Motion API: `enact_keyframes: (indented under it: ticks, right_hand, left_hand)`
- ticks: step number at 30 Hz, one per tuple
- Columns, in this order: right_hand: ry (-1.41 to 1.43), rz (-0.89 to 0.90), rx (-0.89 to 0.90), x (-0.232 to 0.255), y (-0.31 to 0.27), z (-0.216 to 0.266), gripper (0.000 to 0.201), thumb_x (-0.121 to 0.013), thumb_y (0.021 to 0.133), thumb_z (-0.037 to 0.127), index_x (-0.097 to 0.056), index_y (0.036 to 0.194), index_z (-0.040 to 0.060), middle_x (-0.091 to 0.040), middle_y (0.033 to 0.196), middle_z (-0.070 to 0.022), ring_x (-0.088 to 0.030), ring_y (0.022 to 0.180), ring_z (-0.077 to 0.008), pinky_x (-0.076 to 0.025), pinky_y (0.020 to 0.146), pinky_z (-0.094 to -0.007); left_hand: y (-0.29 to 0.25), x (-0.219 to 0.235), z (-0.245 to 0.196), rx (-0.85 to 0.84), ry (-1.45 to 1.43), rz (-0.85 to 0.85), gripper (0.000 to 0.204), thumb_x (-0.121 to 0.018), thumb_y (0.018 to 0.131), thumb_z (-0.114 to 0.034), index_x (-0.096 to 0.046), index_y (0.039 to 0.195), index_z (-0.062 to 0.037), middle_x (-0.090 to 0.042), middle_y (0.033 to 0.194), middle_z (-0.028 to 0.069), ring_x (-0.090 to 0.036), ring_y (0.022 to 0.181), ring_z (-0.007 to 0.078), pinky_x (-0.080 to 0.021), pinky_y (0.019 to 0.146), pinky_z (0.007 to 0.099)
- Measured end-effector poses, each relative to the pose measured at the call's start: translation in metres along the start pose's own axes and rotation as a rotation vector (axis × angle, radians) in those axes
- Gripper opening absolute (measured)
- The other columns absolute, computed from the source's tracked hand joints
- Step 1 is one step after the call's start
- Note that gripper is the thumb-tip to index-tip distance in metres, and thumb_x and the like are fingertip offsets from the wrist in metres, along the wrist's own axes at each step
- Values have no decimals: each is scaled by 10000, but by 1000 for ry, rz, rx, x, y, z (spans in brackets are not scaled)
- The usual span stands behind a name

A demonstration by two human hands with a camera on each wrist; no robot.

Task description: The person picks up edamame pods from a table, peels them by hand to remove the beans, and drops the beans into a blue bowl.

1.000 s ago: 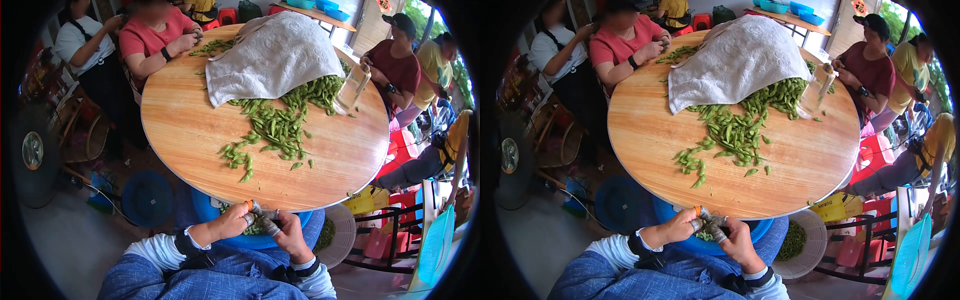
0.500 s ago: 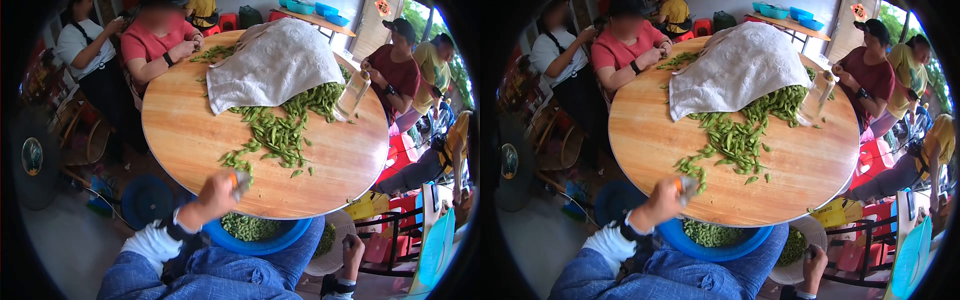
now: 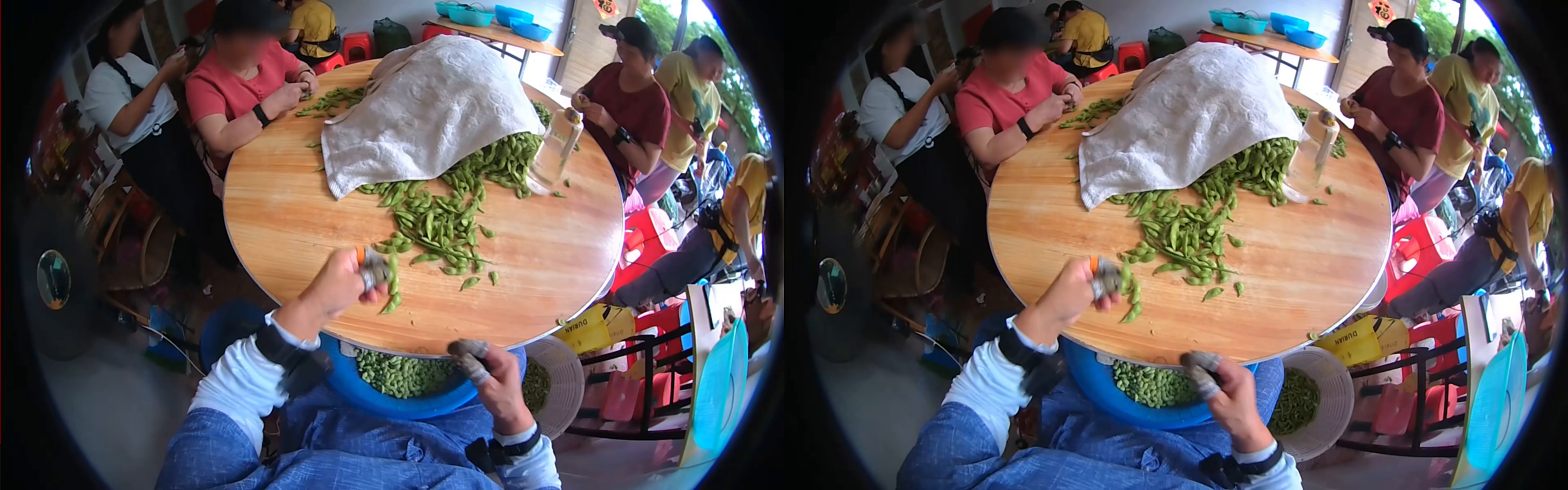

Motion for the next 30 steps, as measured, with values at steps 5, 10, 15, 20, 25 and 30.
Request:
enact_keyframes:
  ticks: [5, 10, 15, 20, 25, 30]
  right_hand:
    - [215, 126, -111, -30, 14, 6, 245, -555, 817, 179, -556, 986, 2, -576, 866, 4, -504, 785, -69, -397, 701, -201]
    - [303, 173, -213, -31, 6, -11, 201, -550, 819, 132, -553, 978, 8, -571, 849, 23, -479, 716, -35, -371, 620, -171]
    - [318, 221, -236, -31, 2, -10, 205, -552, 817, 124, -551, 974, -8, -578, 858, 5, -500, 733, -52, -392, 646, -182]
    - [380, 269, -236, -32, 0, -10, 216, -554, 812, 118, -549, 975, -24, -595, 891, -39, -544, 795, -93, -431, 729, -216]
    - [405, 307, -235, -34, -1, -10, 203, -547, 811, 91, -548, 976, -28, -598, 899, -47, -551, 803, -100, -438, 744, -227]
    - [413, 246, -263, -36, -2, -20, 180, -544, 807, 59, -549, 967, -23, -594, 900, -42, -548, 805, -99, -436, 745, -227]
  left_hand:
    - [-43, -44, 31, 249, -295, 338, 118, -562, 805, -149, -563, 797, -31, -553, 610, 24, -474, 457, 45, -365, 407, 147]
    - [-55, -54, 42, 335, -277, 436, 142, -578, 794, -169, -565, 800, -28, -546, 591, 22, -458, 436, 38, -351, 397, 142]
    - [-58, -60, 44, 382, -214, 478, 145, -583, 788, -178, -558, 783, -35, -538, 580, 17, -443, 419, 36, -334, 390, 145]
    - [-62, -60, 46, 401, -220, 491, 138, -581, 789, -174, -554, 792, -39, -533, 582, 11, -436, 425, 33, -328, 393, 146]
    - [-66, -60, 45, 405, -259, 546, 143, -602, 775, -160, -556, 804, -28, -543, 632, 15, -477, 508, 48, -342, 432, 147]
    - [-64, -60, 54, 372, -223, 503, 114, -577, 791, -145, -550, 802, -35, -518, 625, -9, -450, 526, 30, -333, 446, 153]
Point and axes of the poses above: each hand's wrist, its own y-axis towards the middle knuckle, its own x-axis out of the back of the hand, z = x × y, the point moved 5 cm from there along y, towards the middle knuckle
